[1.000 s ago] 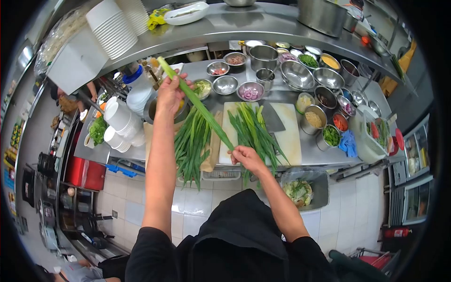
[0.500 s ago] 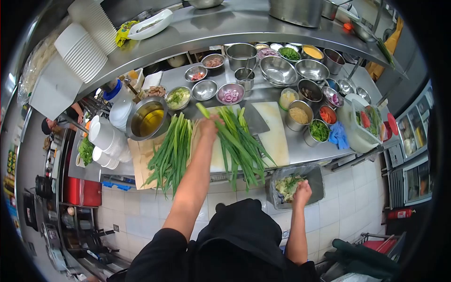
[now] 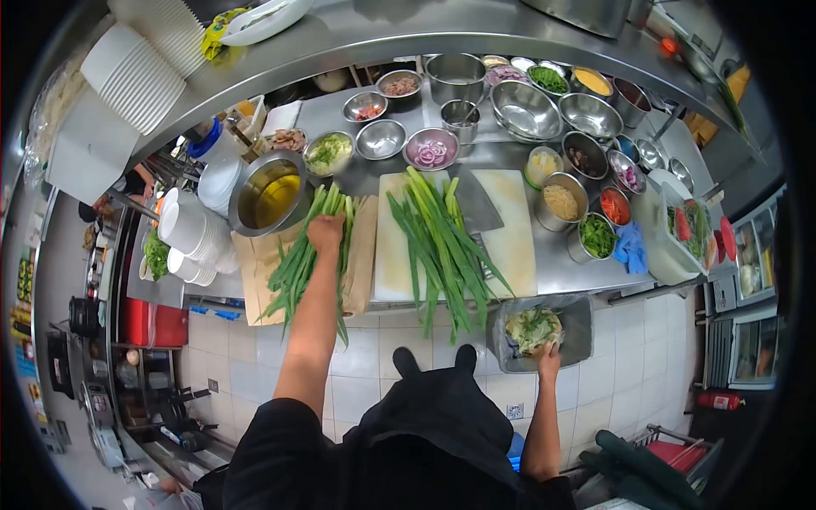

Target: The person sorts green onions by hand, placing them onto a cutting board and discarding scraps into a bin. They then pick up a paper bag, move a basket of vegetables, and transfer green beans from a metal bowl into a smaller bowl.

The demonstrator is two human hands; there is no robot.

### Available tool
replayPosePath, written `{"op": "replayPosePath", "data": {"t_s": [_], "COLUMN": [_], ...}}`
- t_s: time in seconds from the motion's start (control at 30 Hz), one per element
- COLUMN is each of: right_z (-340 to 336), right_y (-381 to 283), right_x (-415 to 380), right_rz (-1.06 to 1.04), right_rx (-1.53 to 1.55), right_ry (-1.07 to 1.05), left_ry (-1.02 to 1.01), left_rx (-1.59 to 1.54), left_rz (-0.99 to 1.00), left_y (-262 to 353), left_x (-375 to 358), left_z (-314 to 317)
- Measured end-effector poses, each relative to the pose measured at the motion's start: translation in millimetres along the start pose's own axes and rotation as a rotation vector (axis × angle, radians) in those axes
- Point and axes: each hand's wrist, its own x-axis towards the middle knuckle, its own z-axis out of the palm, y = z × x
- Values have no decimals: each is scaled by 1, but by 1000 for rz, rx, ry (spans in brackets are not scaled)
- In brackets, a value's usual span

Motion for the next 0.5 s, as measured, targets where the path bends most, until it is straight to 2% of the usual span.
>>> {"op": "replayPosePath", "data": {"t_s": [0.03, 0.07, 0.1, 0.13, 0.17, 0.23, 0.27, 0.33, 0.4, 0.43, 0.5], "right_z": [5, 11, 17, 22, 27, 31, 35, 46, 54, 56, 57], "right_y": [0, 1, 2, -3, -8, -19, -22, -23, -33, -40, -46], "right_x": [-7, -16, -27, -34, -39, -53, -56, -60, -66, -72, -76], "right_rz": [-13, -25, 19, 64, 54, 50, 47, -18, -17, -66, -90], "right_rx": [22, 19, -35, -90, -92, -191, -192, -239, -266, -218, -202], "right_ry": [-27, -42, -70, -93, -99, -233, -230, -266, -273, -278, -332], "left_ry": [-25, -11, -49, -89, -196, -238, -286, -220, 49, 51, -104], "left_rx": [200, 202, 226, 247, 345, 382, 421, 372, 260, 252, 372], "left_rz": [-17, -30, 110, 251, 199, 166, 141, 171, 342, 347, 210], "left_y": [-9, -24, -47, -44, -36, -22, -17, -32, -31, -27, -22], "left_x": [3, 8, 16, 13, 9, -1, -3, -7, -15, -18, -25], "left_z": [-7, -5, 6, -2, -5, -4, -4, 15, 24, 26, 27]}}
